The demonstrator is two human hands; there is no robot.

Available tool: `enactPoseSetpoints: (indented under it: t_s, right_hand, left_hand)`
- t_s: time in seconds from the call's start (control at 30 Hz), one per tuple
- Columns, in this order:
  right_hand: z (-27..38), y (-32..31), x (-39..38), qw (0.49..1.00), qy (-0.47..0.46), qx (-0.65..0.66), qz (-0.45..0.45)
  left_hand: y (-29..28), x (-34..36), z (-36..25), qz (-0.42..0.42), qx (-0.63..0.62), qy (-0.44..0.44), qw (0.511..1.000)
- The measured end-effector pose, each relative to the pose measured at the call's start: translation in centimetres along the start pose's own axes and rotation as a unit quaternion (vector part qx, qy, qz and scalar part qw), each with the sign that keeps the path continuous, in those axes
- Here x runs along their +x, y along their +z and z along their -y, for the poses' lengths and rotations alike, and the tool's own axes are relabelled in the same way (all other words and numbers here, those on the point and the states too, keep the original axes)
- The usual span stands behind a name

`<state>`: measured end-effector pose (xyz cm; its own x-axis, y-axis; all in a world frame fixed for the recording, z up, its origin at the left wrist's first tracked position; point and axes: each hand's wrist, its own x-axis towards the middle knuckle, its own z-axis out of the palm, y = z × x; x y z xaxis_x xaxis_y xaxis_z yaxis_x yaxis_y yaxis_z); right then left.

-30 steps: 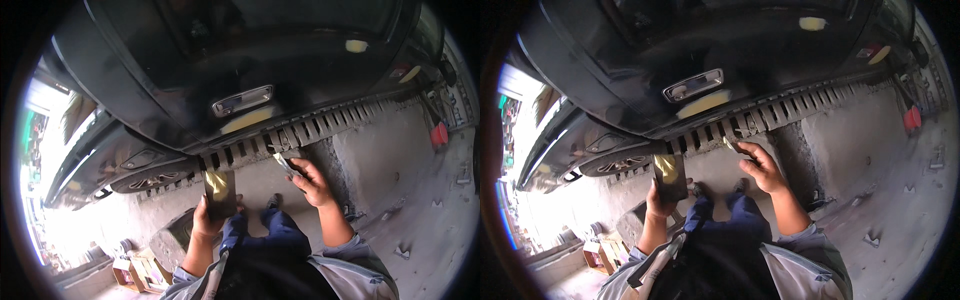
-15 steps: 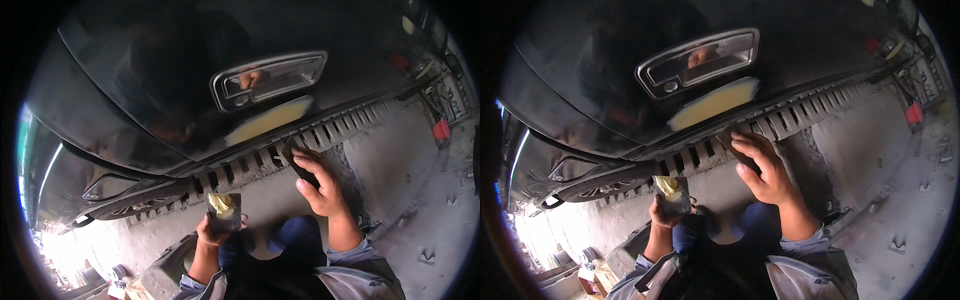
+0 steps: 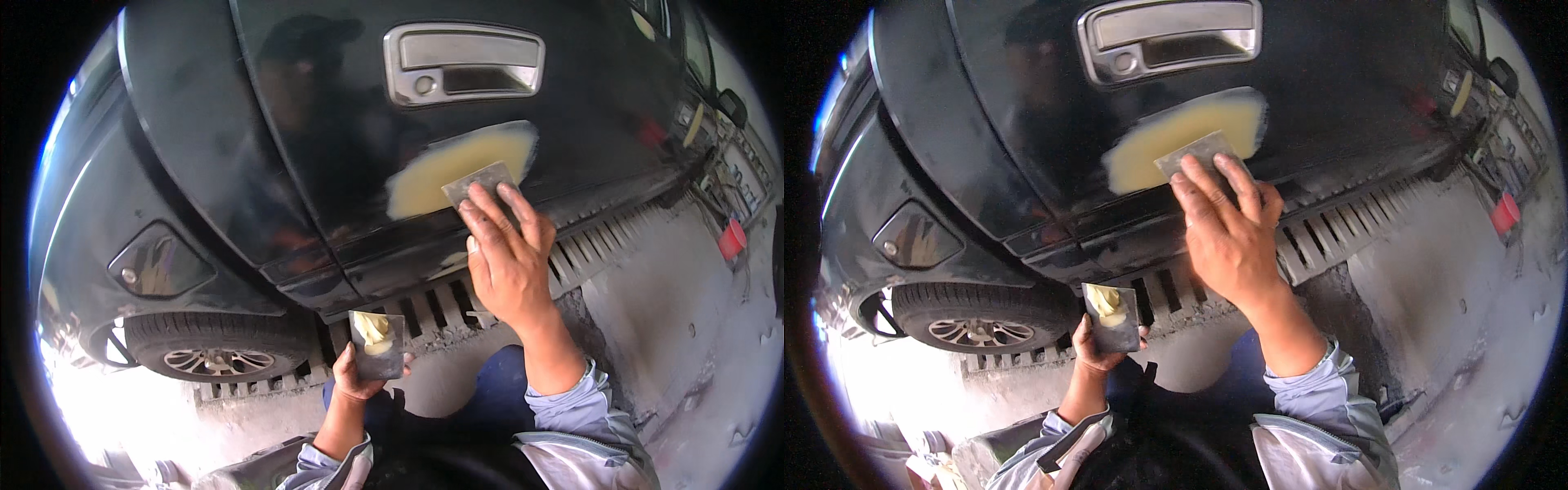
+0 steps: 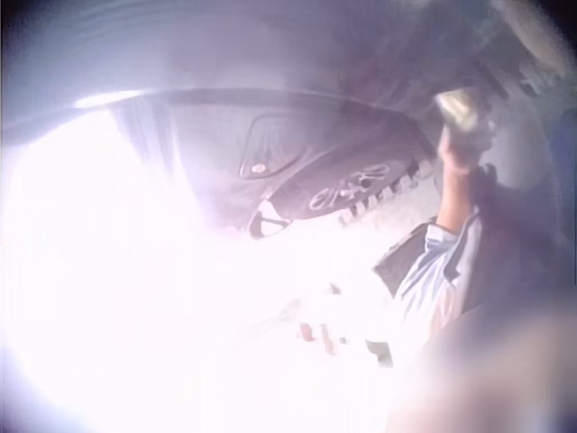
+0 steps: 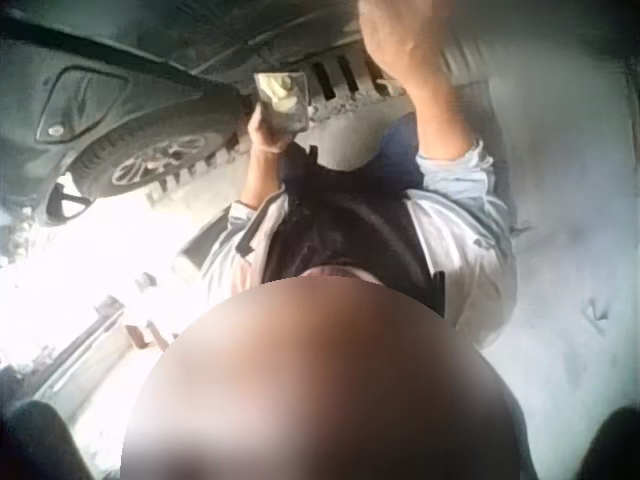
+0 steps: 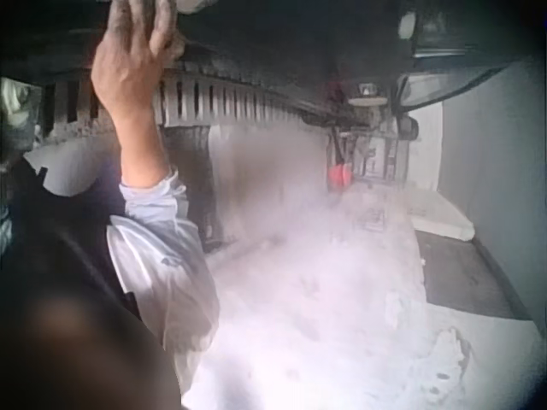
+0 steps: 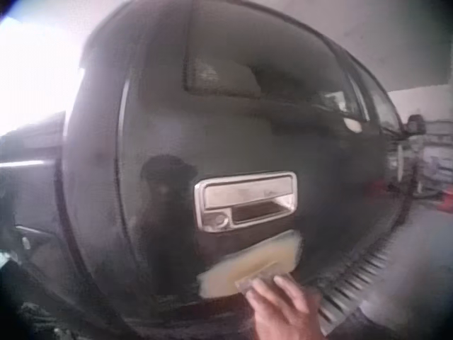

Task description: The person scoops a beige paste from a bucket onto a metal sheet, spreads it with a putty knife, and applies it to a black car door. The person repeatedly smooths the paste on the door surface using the putty knife.

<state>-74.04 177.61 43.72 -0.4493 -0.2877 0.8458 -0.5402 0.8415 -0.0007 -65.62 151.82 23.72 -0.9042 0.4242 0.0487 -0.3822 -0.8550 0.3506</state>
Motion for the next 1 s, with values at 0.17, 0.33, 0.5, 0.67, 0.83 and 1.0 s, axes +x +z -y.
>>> enactPoseSetpoints:
  t_s: [0.17,0.33,0.5,0.67,0.83,1.0]
  right_hand:
    - [1.0,0.5,-0.2,1.0,0.011,-0.016,-0.005]
    - [1.5,0.8,0.6,0.999,0.009,-0.03,-0.02]
    - [2.4,2.2,0.9,0.999,0.01,-0.041,-0.019]
    - [3.1,2.3,2.2,0.998,-0.007,-0.05,-0.04]
    - [3.2,2.1,2.0,0.997,0.009,-0.065,-0.036]
    - [3.3,2.3,1.7,0.998,0.014,-0.058,-0.024]
  left_hand:
    - [-1.2,-1.1,0.2,-0.016,-0.03,-0.023,0.999]
    - [-2.4,-2.2,0.4,-0.031,-0.036,-0.038,0.998]
    - [-3.1,-2.3,0.6,-0.039,-0.03,-0.058,0.997]
    - [-3.1,-2.5,0.4,-0.053,-0.034,-0.083,0.995]
    - [-2.6,-2.5,0.1,-0.056,-0.022,-0.087,0.994]
    - [-3.5,-2.3,-0.1,-0.022,-0.07,-0.1,0.992]
